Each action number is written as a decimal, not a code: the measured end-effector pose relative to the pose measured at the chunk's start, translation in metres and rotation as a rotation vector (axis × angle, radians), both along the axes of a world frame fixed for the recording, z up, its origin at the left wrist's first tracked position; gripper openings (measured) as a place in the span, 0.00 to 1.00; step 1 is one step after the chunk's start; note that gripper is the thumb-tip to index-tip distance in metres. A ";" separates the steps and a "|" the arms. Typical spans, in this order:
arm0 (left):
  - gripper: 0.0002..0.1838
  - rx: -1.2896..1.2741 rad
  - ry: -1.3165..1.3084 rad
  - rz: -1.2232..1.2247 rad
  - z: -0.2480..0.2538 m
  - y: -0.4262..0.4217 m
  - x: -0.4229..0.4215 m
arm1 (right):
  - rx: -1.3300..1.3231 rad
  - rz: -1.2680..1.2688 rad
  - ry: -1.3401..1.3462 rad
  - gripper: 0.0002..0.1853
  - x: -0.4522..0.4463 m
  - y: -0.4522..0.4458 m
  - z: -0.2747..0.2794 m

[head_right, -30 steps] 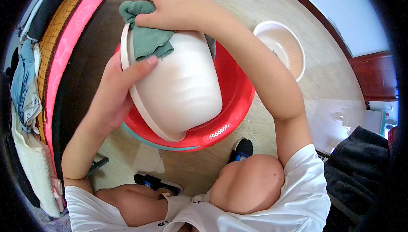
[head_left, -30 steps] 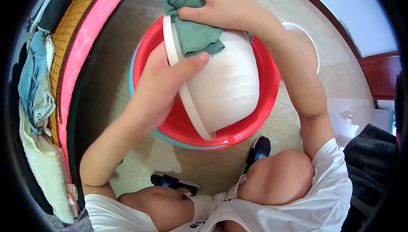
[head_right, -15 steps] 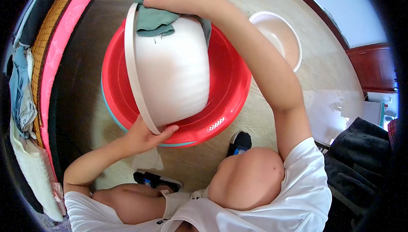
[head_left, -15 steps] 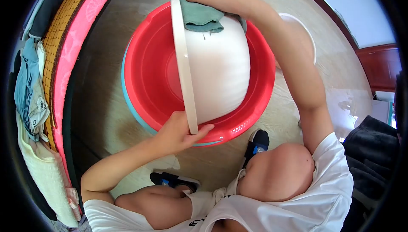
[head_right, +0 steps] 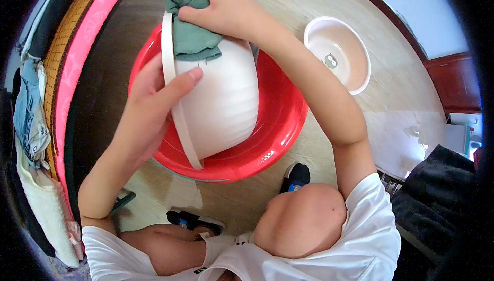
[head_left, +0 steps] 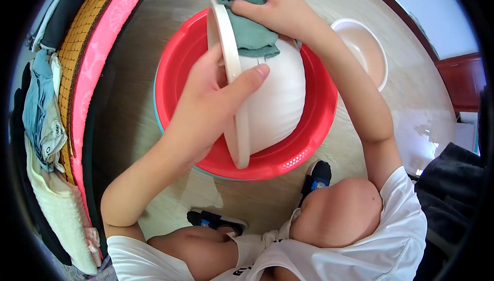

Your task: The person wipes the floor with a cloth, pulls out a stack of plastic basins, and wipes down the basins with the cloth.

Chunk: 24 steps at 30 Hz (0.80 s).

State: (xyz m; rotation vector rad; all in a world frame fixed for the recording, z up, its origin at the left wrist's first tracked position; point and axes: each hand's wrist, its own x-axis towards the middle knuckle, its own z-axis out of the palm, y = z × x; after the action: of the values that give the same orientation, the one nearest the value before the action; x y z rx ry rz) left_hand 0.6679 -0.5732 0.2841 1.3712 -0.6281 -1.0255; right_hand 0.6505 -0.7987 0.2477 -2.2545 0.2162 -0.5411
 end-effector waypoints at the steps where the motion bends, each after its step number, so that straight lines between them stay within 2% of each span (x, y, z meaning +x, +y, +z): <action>1: 0.23 0.003 0.060 -0.013 -0.005 -0.002 0.000 | -0.034 0.036 0.000 0.24 -0.001 0.001 0.003; 3: 0.24 -0.087 -0.214 0.016 -0.027 0.009 -0.014 | -0.068 0.071 -0.002 0.24 -0.005 0.006 0.011; 6: 0.28 -0.004 -0.203 -0.098 -0.039 0.042 -0.021 | -0.007 0.096 -0.034 0.23 -0.014 0.014 0.019; 8: 0.25 0.018 -0.205 -0.246 -0.055 0.061 -0.018 | 0.191 0.217 -0.019 0.19 -0.016 0.014 0.024; 9: 0.25 0.019 -0.205 -0.244 -0.063 0.068 -0.013 | 0.193 0.219 -0.019 0.19 -0.013 0.013 0.022; 11: 0.23 0.011 -0.501 -0.522 -0.081 0.083 -0.004 | 0.119 0.199 -0.025 0.18 -0.005 0.010 0.018; 12: 0.23 0.011 -0.501 -0.521 -0.088 0.089 -0.002 | 0.118 0.199 -0.025 0.18 -0.001 0.009 0.018; 14: 0.23 0.127 -0.553 -0.726 -0.100 0.097 0.000 | 0.000 0.103 0.066 0.17 0.007 0.006 0.016; 15: 0.23 0.125 -0.552 -0.726 -0.106 0.097 0.001 | -0.002 0.103 0.068 0.17 0.010 0.003 0.014; 17: 0.30 0.209 -0.506 -0.865 -0.111 0.094 0.004 | 0.072 0.097 0.172 0.17 0.016 -0.003 0.006; 18: 0.30 0.210 -0.506 -0.866 -0.108 0.092 0.003 | 0.073 0.096 0.171 0.17 0.017 -0.004 0.000; 19: 0.32 0.056 -0.582 -0.740 -0.095 0.084 -0.002 | 0.128 0.117 0.116 0.18 0.018 -0.005 -0.009; 21: 0.33 -0.096 -0.653 -0.604 -0.070 0.069 -0.013 | 0.182 0.143 0.061 0.18 0.017 -0.005 -0.010; 22: 0.34 -0.150 -0.438 -0.422 -0.057 0.062 -0.018 | 0.192 0.144 0.078 0.18 0.013 -0.004 -0.005; 24: 0.34 -0.194 -0.221 -0.236 -0.029 0.046 -0.023 | 0.209 0.149 0.097 0.18 0.013 0.000 -0.003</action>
State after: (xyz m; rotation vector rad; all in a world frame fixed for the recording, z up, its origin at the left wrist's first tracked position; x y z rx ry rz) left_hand 0.6445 -0.5276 0.2553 1.2683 -1.0470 -0.9755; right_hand 0.6640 -0.7986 0.2450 -2.0745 0.1452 -0.3157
